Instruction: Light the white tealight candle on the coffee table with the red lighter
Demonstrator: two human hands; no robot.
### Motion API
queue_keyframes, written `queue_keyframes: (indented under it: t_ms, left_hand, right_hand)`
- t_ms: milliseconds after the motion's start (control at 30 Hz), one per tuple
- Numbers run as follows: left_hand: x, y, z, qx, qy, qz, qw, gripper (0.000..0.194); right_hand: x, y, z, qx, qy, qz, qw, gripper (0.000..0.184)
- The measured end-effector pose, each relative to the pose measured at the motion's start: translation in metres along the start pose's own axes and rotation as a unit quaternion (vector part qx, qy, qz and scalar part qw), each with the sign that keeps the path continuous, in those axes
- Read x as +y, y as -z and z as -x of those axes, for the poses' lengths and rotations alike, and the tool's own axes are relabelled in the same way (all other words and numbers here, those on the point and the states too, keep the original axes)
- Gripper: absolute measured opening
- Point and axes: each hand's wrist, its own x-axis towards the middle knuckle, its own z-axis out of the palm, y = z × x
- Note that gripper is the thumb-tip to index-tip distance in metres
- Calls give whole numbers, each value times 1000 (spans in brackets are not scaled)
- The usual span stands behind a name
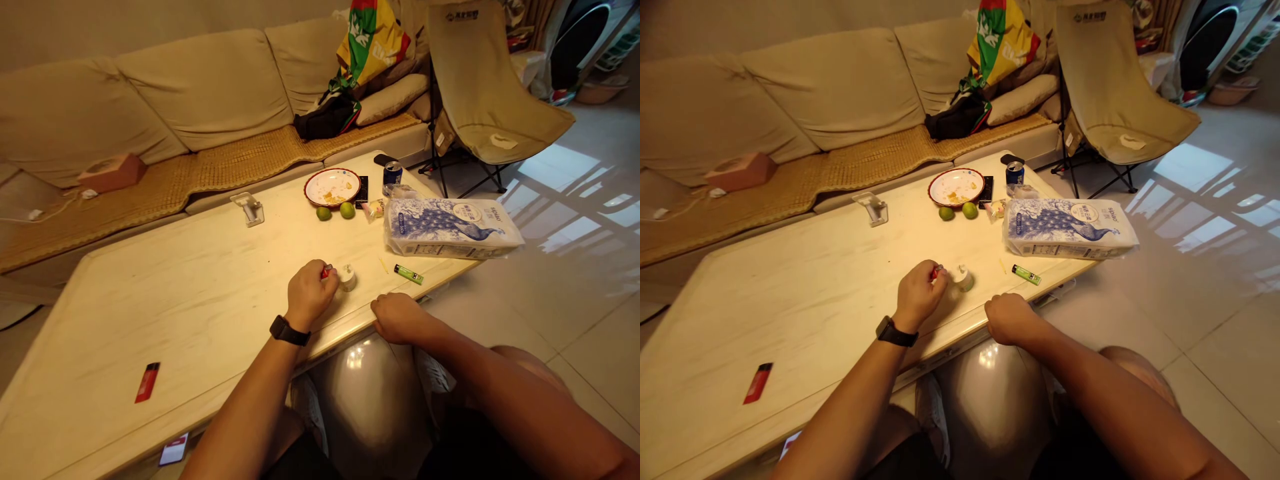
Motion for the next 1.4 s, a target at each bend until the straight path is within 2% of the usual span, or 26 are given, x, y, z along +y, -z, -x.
queue_keyframes:
  t_ms: [100,233,433,633,733,833,867,900,933,967,1000,1033,1067,1133,1400]
  left_hand:
    - [3,-5,-1,-13,-56,-57,997,22]
    - [4,-9,-4,-19,-97,-84,992,22]
    - [4,-8,-5,-36,-108,-54,992,22]
    - [5,-7,-6,-51,-124,-86,987,21]
    - [6,-5,-6,-49,-105,-48,992,15]
    - [2,1,-6,4,-11,97,995,18]
    - [-1,5,-6,40,36,166,985,21]
    - [-4,8,-6,86,93,253,959,28]
    - [-7,12,-7,126,146,346,919,37]
    - [-10,16,-8,154,170,372,900,47]
    - [-13,19,-9,170,191,404,878,55]
    - [-15,22,-11,190,223,466,835,57]
    - [-16,25,-12,201,240,499,808,58]
    - [-16,28,-15,213,264,547,766,58]
    - [-14,28,-15,212,267,547,765,57]
  right_hand:
    - [0,0,0,-3,-3,0,1000,34]
    - [0,1,0,-12,-3,-1,1000,35]
    - [-1,1,0,-10,-3,-1,1000,35]
    - [-1,2,0,-7,-8,-8,1000,33]
    - [0,2,0,-8,-5,-3,1000,33]
    - [0,1,0,-5,0,-2,1000,33]
    - [0,1,0,-6,0,-2,1000,33]
    - [0,1,0,-7,-1,-3,1000,33]
    - [0,1,0,-10,-1,-3,1000,33]
    - [0,1,0,-13,-2,-4,1000,33]
    - [0,2,0,-13,-3,-5,1000,32]
    - [0,2,0,-13,-3,-6,1000,32]
    - [0,2,0,-14,-4,-6,1000,32]
    - [0,2,0,-14,-4,-5,1000,31]
    - [1,0,0,-5,-3,-1,1000,31]
